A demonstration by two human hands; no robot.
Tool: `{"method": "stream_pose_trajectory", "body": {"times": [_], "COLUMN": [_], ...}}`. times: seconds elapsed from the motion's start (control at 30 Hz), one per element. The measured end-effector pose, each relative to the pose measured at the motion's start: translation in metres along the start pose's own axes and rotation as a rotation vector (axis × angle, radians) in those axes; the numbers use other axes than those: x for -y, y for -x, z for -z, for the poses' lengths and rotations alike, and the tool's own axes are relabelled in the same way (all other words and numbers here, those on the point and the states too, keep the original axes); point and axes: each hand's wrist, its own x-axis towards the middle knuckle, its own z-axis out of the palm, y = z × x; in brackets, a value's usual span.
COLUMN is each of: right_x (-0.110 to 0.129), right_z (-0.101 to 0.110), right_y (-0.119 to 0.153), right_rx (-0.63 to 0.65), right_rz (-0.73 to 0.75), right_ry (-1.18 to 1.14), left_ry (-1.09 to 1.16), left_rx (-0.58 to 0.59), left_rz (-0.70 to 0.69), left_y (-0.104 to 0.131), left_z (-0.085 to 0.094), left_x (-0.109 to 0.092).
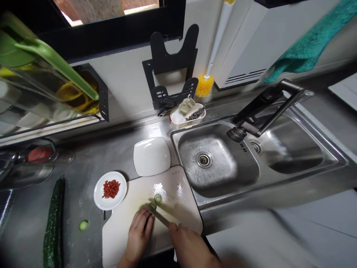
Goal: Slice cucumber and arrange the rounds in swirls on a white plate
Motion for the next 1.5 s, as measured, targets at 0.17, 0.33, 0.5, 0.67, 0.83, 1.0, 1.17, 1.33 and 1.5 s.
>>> {"method": "stream_pose_trajectory", "body": {"times": [0.17, 0.33, 0.5, 0.67, 0.83, 1.0, 1.17, 1.33, 1.5], "right_x": [0.002, 0.004, 0.002, 0.002, 0.007, 0.005, -0.003, -0.007, 0.0], "right_z": [0.002, -0.001, -0.012, -0.018, -0.016, -0.021, -0.025, -0.017, -0.002], "right_y": [-0.004, -0.008, -0.015, -0.025, -0.029, -0.029, -0.024, -0.005, 0.01], "right_rx": [0.01, -0.022, -0.072, -0.061, -0.009, -0.022, -0.036, -0.036, -0.006], "right_rz": [-0.014, -0.003, 0.021, -0.005, -0.023, -0.031, -0.063, -0.031, -0.058], "right_ry": [0.025, 0.023, 0.071, 0.045, 0.029, 0.017, -0.02, -0.029, 0.004], "left_ry": [-0.005, -0.001, 0.009, 0.005, -0.012, -0.005, 0.008, 0.018, 0.011], "left_rx": [0.018, 0.017, 0.021, 0.027, 0.026, 0.025, 0.035, 0.036, 0.027], "left_rz": [-0.005, -0.004, -0.003, -0.008, -0.005, -0.002, 0.009, 0.022, 0.031], "left_y": [0.0, -0.001, -0.001, -0.002, -0.003, -0.003, -0.002, 0.001, 0.003], "left_z": [-0.001, -0.001, 0.0, 0.001, 0.002, 0.002, 0.001, 0.0, -0.001], "left_x": [0.001, 0.0, -0.001, -0.001, -0.002, -0.003, -0.002, 0.0, 0.002]}}
